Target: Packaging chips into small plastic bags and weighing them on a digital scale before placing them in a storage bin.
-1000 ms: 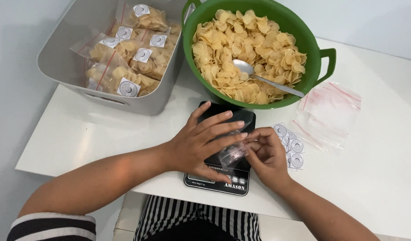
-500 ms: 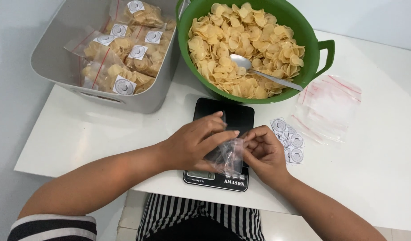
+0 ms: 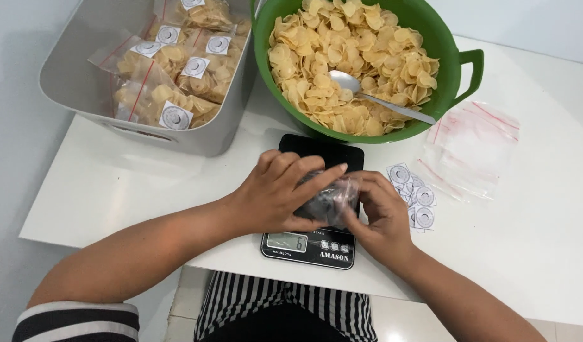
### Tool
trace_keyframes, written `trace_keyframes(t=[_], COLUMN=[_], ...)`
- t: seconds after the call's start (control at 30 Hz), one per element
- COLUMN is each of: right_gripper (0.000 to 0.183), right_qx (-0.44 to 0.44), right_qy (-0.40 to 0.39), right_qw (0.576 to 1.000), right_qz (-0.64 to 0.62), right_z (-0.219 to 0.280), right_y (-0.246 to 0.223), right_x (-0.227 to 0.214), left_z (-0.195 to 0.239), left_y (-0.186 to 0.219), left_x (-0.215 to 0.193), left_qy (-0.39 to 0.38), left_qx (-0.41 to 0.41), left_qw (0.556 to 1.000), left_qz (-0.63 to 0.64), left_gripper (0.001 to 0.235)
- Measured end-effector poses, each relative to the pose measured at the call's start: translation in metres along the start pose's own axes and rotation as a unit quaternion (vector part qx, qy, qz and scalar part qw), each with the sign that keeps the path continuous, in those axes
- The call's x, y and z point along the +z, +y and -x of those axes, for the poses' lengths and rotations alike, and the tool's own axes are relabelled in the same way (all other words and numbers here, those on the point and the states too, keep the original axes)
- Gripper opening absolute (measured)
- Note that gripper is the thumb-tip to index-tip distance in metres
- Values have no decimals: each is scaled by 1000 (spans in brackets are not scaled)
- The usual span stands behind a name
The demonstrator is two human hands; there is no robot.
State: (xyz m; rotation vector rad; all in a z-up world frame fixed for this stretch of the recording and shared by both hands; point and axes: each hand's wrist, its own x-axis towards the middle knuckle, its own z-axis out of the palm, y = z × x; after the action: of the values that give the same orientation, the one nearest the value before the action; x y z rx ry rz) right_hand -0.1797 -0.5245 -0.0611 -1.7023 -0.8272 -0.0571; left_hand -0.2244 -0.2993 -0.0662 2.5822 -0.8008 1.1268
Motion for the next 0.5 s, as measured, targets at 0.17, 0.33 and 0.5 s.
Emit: trace_keyframes(t=[0.17, 0.33, 0.5], right_gripper=[44, 49, 23], right_qx=[-9, -13, -94], right_qy=[5, -20, -10], right_qw=[1000, 997, 986], right_qz=[-3, 78, 134], right_z=[3, 7, 1], right_y=[3, 0, -8], right_x=[9, 8, 2], left_z=[-8, -3, -2], left_y=[6, 14, -2], left_x=[2, 15, 16], left_qy=[42, 97, 95], left_qx=[-6, 11, -13], left_qw=[999, 994, 991], left_qz=[25, 52, 97], left_gripper=[65, 46, 52])
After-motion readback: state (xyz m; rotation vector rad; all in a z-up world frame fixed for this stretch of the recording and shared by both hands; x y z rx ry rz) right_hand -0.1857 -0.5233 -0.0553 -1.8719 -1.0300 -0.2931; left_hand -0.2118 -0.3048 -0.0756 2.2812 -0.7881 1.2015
